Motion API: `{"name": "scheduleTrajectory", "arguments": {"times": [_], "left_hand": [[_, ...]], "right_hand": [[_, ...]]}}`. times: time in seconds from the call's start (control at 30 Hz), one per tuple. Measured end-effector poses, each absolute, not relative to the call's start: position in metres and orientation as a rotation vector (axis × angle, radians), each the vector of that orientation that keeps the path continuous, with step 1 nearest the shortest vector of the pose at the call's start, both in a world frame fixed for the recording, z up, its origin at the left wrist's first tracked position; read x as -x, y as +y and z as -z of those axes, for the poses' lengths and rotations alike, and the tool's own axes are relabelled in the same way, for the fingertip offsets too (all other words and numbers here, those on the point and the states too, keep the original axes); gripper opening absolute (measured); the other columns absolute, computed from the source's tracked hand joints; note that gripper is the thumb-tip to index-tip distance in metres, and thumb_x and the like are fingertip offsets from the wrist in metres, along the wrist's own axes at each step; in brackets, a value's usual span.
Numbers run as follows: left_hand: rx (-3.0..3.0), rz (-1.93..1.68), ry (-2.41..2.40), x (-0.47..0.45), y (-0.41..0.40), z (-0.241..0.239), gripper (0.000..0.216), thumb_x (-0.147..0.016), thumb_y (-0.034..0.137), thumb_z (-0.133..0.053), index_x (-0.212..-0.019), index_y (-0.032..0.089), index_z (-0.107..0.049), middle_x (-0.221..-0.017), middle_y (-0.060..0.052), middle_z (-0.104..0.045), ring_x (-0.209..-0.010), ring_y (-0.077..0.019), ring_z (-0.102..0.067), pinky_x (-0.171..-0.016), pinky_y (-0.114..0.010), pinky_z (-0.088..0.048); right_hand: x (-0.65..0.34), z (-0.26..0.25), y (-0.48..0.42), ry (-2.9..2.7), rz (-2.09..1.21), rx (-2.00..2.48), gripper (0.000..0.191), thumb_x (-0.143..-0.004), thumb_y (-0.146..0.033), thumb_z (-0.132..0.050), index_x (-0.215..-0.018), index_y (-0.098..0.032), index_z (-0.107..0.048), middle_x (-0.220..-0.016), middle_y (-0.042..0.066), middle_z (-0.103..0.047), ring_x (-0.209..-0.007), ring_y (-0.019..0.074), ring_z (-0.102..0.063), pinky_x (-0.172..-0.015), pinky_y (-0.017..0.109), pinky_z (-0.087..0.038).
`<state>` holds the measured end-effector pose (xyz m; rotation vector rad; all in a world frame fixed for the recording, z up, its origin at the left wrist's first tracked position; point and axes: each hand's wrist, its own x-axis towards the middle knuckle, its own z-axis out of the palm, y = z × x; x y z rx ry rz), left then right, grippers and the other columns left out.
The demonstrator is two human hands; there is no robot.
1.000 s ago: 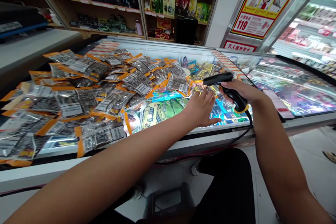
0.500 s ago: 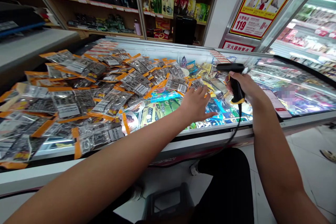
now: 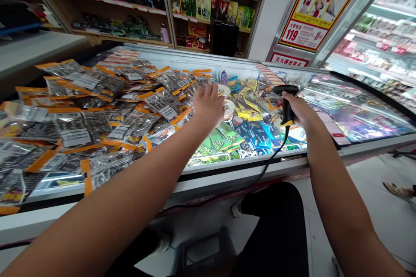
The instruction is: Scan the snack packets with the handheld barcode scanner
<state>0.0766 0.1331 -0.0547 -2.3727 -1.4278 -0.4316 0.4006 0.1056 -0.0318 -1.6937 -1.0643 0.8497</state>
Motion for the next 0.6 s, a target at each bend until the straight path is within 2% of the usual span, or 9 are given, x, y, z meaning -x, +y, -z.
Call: {"name": "scheduleTrajectory", "arguments": {"times": [0.13,0.23,0.37,0.6], "left_hand": [[2.337,0.496,-1.479,-0.062,0.140,0.054,0.038,-0.099,0.029,-0.045,-0.124,0.015,-0.070,-0.150,-0.019,-0.050,-0.137,-0.0408,-0.044,-0.109,-0.058,-0.030],[2.309,0.506,-1.511,-0.053,0.146,0.053,0.037,-0.100,0.025,-0.046,-0.127,0.018,-0.069,-0.147,-0.019,-0.053,-0.136,-0.0399,-0.045,-0.108,-0.058,-0.032],[2.276,0.511,-1.497,-0.045,0.150,0.051,0.043,-0.097,0.025,-0.057,-0.139,0.017,-0.062,-0.149,-0.021,-0.050,-0.139,-0.0406,-0.044,-0.113,-0.057,-0.030],[2.313,0.520,-1.493,-0.032,0.153,0.045,0.053,-0.096,0.019,-0.054,-0.149,0.021,-0.053,-0.155,-0.018,-0.046,-0.146,-0.0396,-0.038,-0.119,-0.059,-0.025]], "right_hand": [[-0.378,0.031,0.113,-1.037,-1.029,1.549,0.040,-0.085,-0.064,-0.071,-0.092,-0.025,-0.066,-0.091,0.007,-0.073,-0.076,0.0202,-0.067,-0.055,0.029,-0.054],[-0.356,0.030,0.124,-1.061,-1.197,1.406,0.044,-0.084,-0.069,-0.069,-0.097,-0.027,-0.063,-0.081,0.006,-0.072,-0.077,0.0225,-0.070,-0.063,0.033,-0.059],[-0.325,0.028,0.146,-1.037,-1.329,1.242,0.054,-0.082,-0.078,-0.065,-0.098,-0.027,-0.060,-0.074,0.005,-0.069,-0.074,0.0231,-0.070,-0.063,0.035,-0.060],[-0.326,0.024,0.169,-1.025,-1.310,0.993,0.058,-0.077,-0.079,-0.068,-0.097,-0.025,-0.061,-0.076,0.005,-0.067,-0.081,0.0226,-0.071,-0.070,0.037,-0.060]]}}
